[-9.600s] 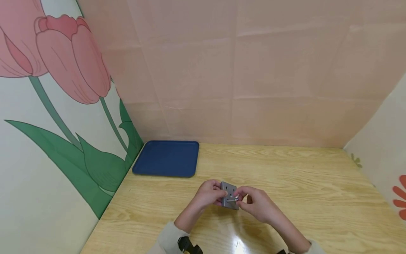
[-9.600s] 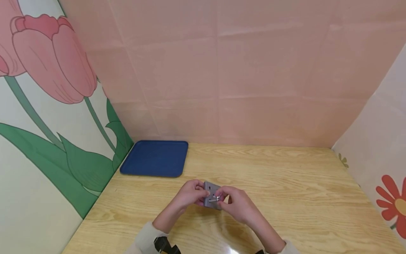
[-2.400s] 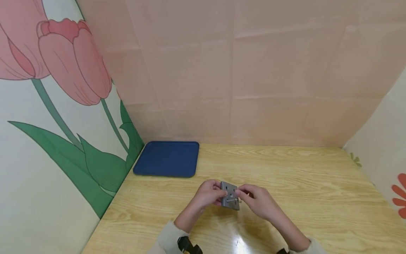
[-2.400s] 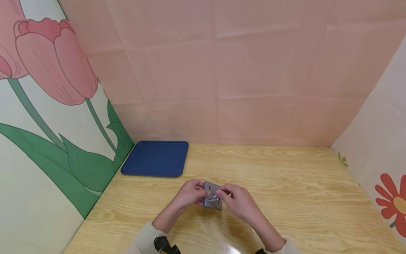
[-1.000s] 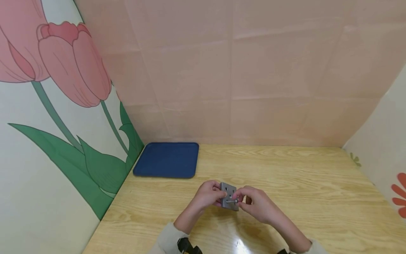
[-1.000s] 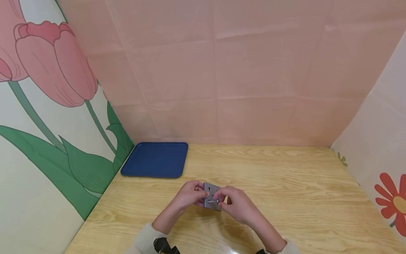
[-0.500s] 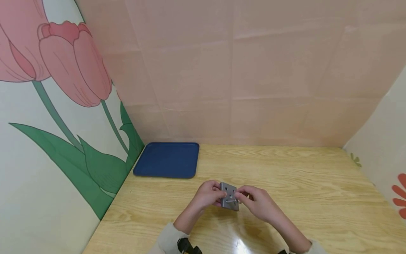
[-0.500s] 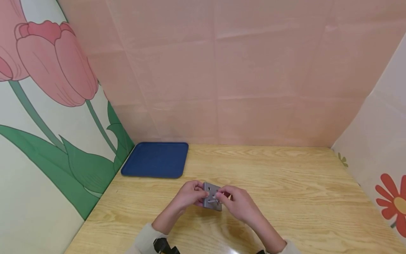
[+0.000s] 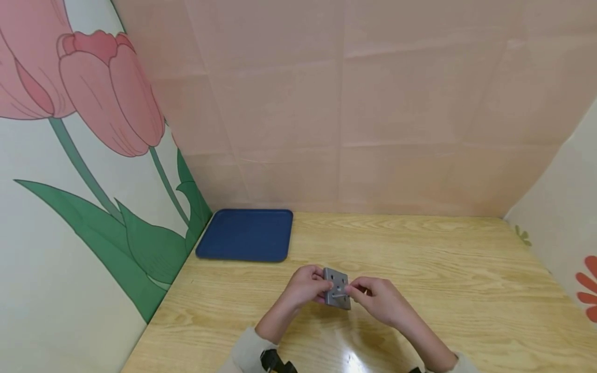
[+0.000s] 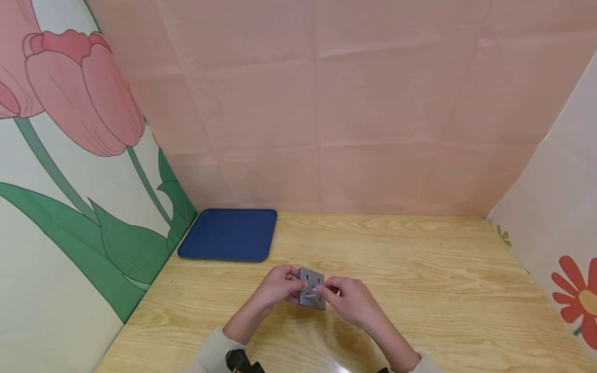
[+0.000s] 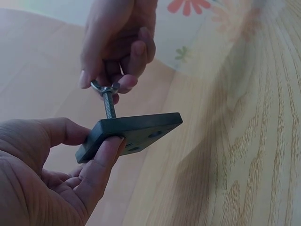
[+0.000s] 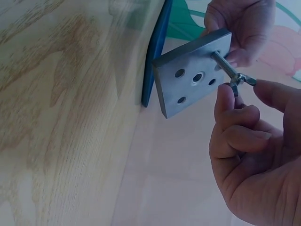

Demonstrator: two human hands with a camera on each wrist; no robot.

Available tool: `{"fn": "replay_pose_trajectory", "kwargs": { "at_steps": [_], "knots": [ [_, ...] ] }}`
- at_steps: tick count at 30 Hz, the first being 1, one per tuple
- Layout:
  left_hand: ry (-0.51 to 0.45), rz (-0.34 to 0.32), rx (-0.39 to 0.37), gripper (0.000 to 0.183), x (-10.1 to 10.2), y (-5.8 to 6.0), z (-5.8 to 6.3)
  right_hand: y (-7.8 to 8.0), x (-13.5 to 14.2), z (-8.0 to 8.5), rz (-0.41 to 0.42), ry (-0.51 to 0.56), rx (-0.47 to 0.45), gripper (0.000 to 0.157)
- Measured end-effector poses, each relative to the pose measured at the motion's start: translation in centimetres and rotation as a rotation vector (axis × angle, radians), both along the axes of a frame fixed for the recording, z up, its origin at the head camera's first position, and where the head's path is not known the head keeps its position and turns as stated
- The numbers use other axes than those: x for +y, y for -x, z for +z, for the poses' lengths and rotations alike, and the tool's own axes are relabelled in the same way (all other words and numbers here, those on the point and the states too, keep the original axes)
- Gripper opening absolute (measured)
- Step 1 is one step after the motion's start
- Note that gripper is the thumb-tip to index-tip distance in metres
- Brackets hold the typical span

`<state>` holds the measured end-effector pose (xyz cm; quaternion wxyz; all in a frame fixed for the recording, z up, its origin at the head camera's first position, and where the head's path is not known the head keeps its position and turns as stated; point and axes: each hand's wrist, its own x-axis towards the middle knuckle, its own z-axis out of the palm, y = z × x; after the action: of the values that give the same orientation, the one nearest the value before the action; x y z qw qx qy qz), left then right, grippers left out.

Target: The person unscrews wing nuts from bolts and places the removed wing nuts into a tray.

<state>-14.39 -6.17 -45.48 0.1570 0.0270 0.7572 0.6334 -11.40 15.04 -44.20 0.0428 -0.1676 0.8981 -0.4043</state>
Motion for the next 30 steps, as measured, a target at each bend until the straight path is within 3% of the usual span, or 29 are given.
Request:
{"fn": "replay_pose_trajectory", "kwargs": {
  "at_steps": [13,22,30],
  "knots": [
    [0.010,-0.002,0.008,0.021,-0.03,0.07,-0.04,-0.18,0.07,0.15,0.116,0.061,0.070,0.015],
    [0.020,0.008,0.013,0.022,0.13,0.10,-0.24,-0.21,0.00,0.11,0.119,0.046,0.096,0.010],
    [0.022,-0.001,0.009,0.024,0.09,0.09,-0.13,-0.20,-0.15,-0.07,0.109,0.018,0.112,0.016]
  ]
}}
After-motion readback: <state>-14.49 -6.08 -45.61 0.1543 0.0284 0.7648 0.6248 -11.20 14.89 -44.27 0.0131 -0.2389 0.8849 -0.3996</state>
